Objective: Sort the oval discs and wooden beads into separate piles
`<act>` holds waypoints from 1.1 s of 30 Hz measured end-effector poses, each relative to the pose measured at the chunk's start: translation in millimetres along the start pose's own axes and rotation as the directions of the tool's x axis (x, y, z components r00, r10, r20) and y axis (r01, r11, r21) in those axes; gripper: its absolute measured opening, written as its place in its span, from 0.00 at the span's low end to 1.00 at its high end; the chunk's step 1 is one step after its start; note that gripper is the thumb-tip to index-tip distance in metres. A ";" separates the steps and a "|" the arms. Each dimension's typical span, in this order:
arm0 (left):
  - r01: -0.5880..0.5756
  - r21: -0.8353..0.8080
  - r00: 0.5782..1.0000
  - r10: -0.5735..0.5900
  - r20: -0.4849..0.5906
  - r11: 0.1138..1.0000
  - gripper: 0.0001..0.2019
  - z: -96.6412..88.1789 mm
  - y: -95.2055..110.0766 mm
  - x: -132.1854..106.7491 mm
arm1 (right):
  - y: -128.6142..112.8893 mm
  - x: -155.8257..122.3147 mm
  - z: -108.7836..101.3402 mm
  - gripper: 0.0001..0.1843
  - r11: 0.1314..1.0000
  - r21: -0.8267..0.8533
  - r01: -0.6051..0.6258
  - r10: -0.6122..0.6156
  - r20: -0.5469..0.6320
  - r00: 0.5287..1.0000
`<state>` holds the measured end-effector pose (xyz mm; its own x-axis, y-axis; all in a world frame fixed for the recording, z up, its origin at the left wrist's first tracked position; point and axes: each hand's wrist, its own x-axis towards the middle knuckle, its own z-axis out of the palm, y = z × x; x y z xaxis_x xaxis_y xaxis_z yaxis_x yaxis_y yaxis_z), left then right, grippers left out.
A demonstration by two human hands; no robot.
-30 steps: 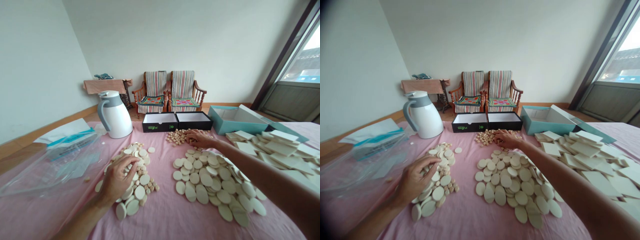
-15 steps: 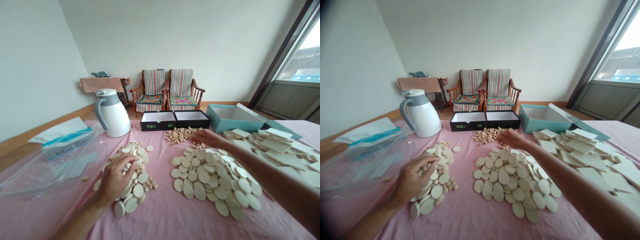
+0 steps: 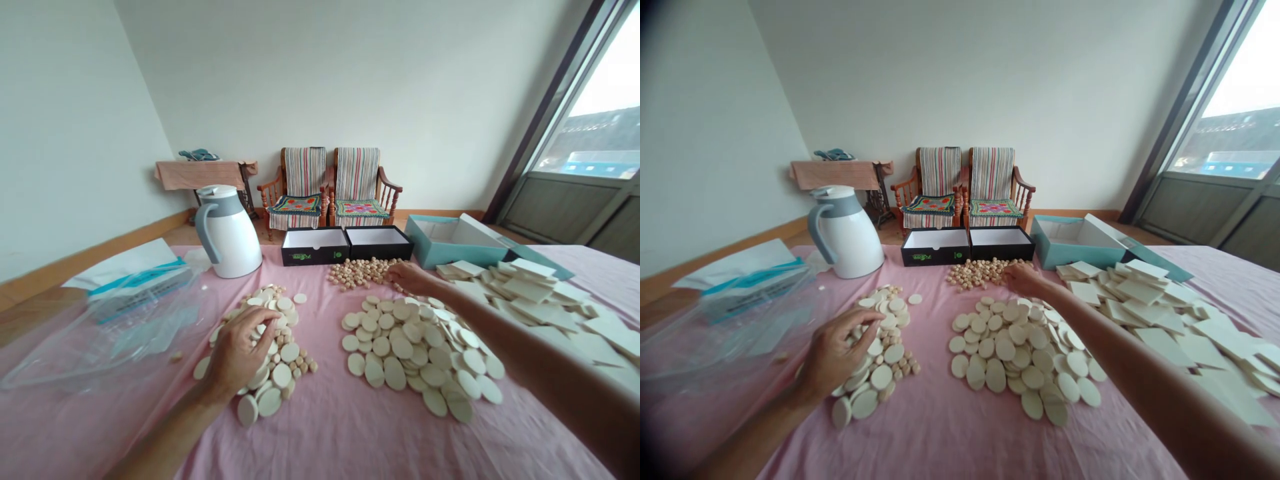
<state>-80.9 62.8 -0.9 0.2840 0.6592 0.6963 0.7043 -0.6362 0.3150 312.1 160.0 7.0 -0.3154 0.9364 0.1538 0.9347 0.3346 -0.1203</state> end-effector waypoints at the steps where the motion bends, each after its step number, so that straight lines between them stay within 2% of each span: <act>1: -0.003 -0.003 1.000 0.003 -0.001 1.000 0.08 -0.3 1.0 0.3 | -4.0 4.3 -2.0 0.15 1.000 0.004 0.002 -0.002 -0.007 1.000; 4: -0.012 -0.015 1.000 0.012 0.001 1.000 0.07 -1.1 4.5 0.9 | -29.7 21.1 -3.1 0.16 0.998 0.024 0.060 -0.060 -0.018 0.998; 6: -0.018 -0.021 1.000 0.018 0.007 1.000 0.07 -1.4 6.5 0.7 | -54.1 33.5 1.9 0.17 0.987 0.035 0.155 -0.155 0.001 0.988; 8: -0.023 -0.023 1.000 0.023 0.012 0.999 0.07 -1.5 7.7 0.1 | -77.9 44.6 10.2 0.17 0.956 0.032 0.292 -0.293 0.041 0.955; 10: -0.023 -0.022 1.000 0.024 0.019 0.999 0.07 -1.4 7.9 -0.7 | -95.9 52.8 19.5 0.16 0.926 0.020 0.378 -0.378 0.079 0.922; 13: -0.015 -0.022 0.999 0.016 0.031 1.000 0.08 -1.3 6.6 -1.6 | -105.7 58.7 29.8 0.14 0.933 -0.016 0.360 -0.357 0.111 0.928; 17: 0.005 -0.022 0.999 -0.005 0.037 1.000 0.08 -0.9 3.4 -2.2 | -90.9 56.5 32.4 0.09 0.955 -0.051 0.294 -0.288 0.103 0.952; 21: 0.009 -0.027 0.999 -0.008 0.040 1.000 0.08 -0.6 1.1 -2.3 | -68.0 46.5 22.8 0.09 0.973 -0.067 0.220 -0.215 0.083 0.973; 24: 0.008 -0.035 0.999 -0.007 0.040 0.999 0.08 -0.4 0.0 -1.9 | -63.1 35.4 7.9 0.13 0.985 -0.058 0.165 -0.163 0.033 0.986; 26: 0.004 -0.042 0.999 -0.002 0.033 0.999 0.07 -0.2 -0.8 -1.6 | -69.1 25.3 -3.1 0.16 0.990 -0.026 0.137 -0.138 -0.034 0.990; 29: 0.005 -0.047 1.000 -0.004 0.023 0.999 0.07 -0.3 -1.1 -1.9 | -90.8 4.2 -12.7 0.14 0.983 0.112 0.146 -0.130 -0.136 0.982; 33: 0.030 -0.063 0.999 -0.027 0.039 0.998 0.07 -1.9 2.2 -4.0 | -133.0 -33.1 -5.1 0.11 0.928 0.296 0.228 -0.204 -0.111 0.973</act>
